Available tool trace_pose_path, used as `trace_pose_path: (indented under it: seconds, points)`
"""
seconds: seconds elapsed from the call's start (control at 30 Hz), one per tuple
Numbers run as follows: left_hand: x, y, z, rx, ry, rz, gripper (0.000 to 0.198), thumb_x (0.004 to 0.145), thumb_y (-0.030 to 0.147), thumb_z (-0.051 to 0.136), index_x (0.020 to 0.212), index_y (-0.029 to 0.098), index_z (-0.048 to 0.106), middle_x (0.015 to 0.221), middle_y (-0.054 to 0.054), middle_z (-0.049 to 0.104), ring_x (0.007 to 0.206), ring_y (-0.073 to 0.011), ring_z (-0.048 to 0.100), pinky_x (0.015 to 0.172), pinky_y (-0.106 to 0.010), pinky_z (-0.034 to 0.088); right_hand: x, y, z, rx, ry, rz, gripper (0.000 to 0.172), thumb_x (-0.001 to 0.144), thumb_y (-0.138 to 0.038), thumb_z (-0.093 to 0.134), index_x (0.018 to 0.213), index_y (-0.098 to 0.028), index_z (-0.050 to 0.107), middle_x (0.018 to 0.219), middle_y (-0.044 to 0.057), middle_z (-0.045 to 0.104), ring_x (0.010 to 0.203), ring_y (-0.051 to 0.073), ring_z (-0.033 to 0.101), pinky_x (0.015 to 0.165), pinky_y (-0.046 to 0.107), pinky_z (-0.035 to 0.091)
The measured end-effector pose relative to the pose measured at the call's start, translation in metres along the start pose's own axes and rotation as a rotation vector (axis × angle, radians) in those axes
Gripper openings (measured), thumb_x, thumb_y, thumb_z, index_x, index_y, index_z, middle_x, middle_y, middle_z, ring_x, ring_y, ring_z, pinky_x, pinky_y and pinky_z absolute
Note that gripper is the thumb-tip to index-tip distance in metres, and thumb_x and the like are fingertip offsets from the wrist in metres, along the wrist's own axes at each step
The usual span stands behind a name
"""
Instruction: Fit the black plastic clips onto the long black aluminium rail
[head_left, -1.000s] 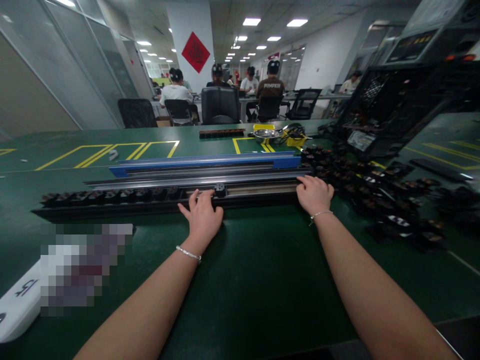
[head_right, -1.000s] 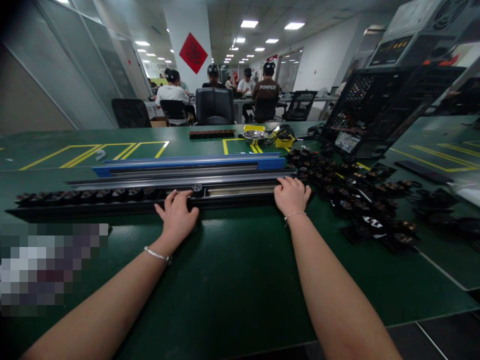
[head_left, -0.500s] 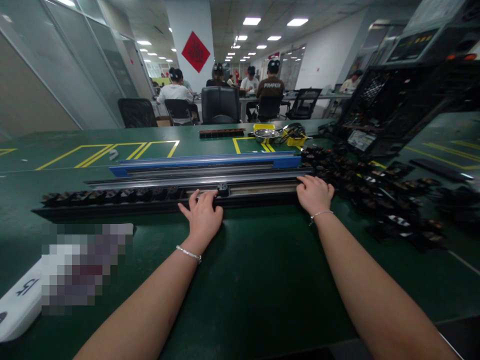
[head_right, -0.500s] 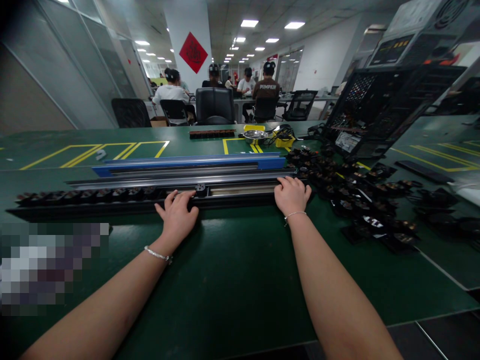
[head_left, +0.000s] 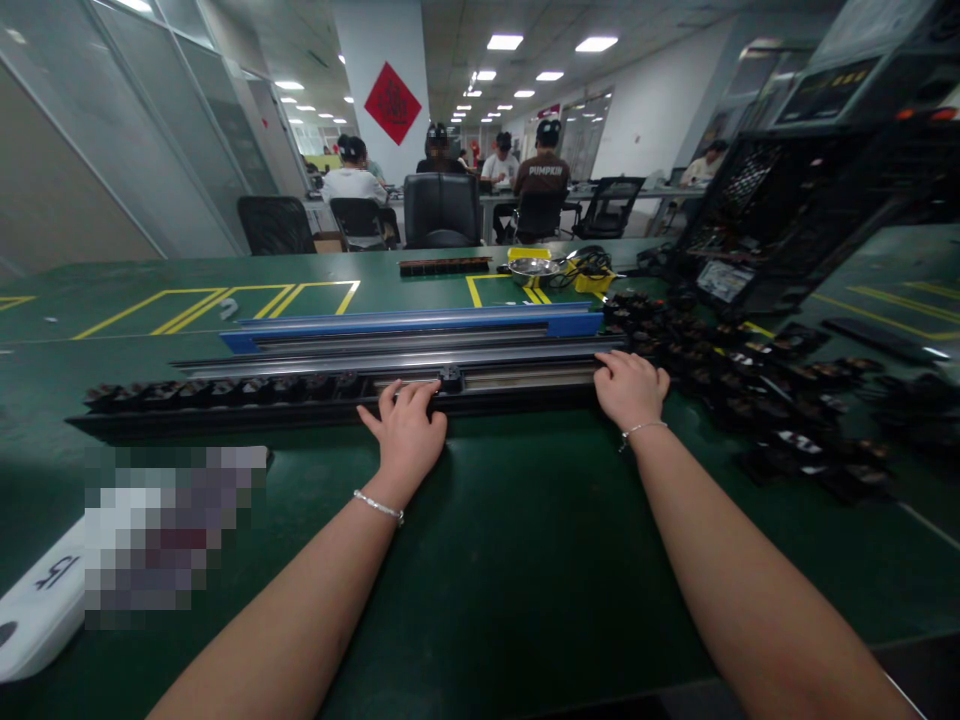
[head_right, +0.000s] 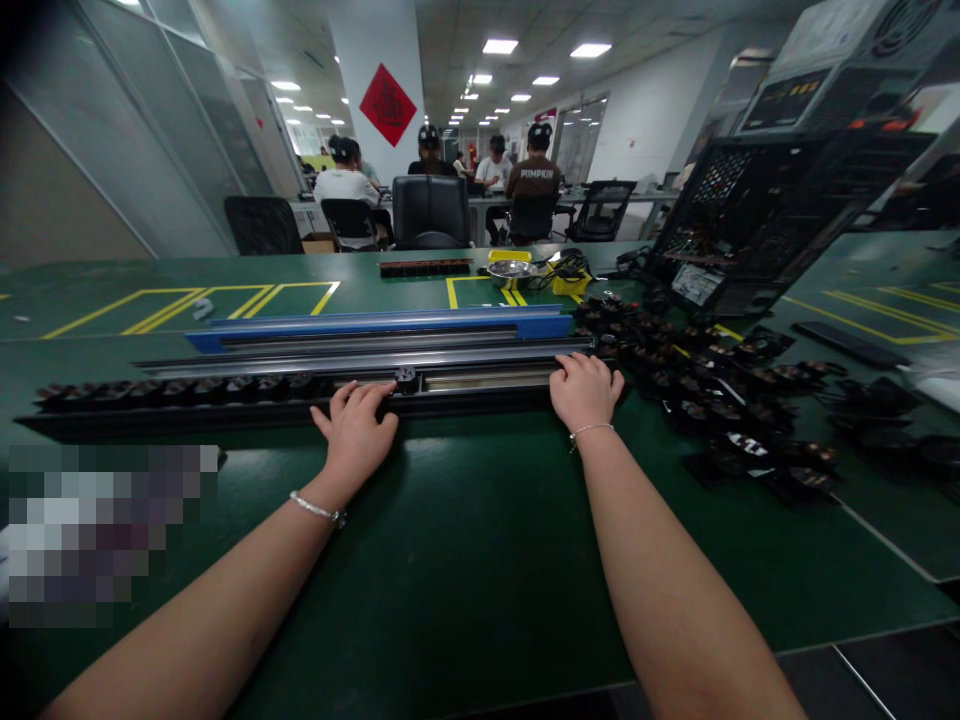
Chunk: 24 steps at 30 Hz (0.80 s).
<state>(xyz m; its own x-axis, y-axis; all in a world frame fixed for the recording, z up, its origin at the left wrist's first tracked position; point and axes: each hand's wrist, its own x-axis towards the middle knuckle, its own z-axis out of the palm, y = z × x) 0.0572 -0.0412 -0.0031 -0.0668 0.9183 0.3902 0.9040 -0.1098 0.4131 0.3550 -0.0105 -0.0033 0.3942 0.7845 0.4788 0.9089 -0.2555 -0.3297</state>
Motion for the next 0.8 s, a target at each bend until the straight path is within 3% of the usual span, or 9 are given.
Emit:
trace_pose_path:
  seconds: [0.47,0.8]
  points:
    - [-0.001,0.004,-0.004,0.032,-0.041,-0.025,0.044,0.079,0.023,0.046,0.12,0.036,0.057,0.127,-0.002,0.058,0.13,-0.0284,0.033,0.104,-0.073,0.006,-0.004,-0.009,-0.004,0.058,0.018,-0.013,0.039,0.081,-0.029,0.036,0.106,-0.027,0.067,0.126,0.003,0.058,0.121,0.025,0.041,0.103,0.054,0.021]
    - [-0.001,0.005,-0.005,0.043,-0.05,-0.016,0.045,0.079,0.023,0.047,0.12,0.036,0.057,0.125,-0.003,0.058,0.128,-0.0292,0.034,0.103,-0.074,0.007,-0.035,-0.064,-0.02,0.182,-0.102,-0.428,0.038,0.083,-0.024,0.039,0.111,-0.02,0.065,0.128,0.006,0.058,0.125,0.025,0.041,0.105,0.046,0.026]
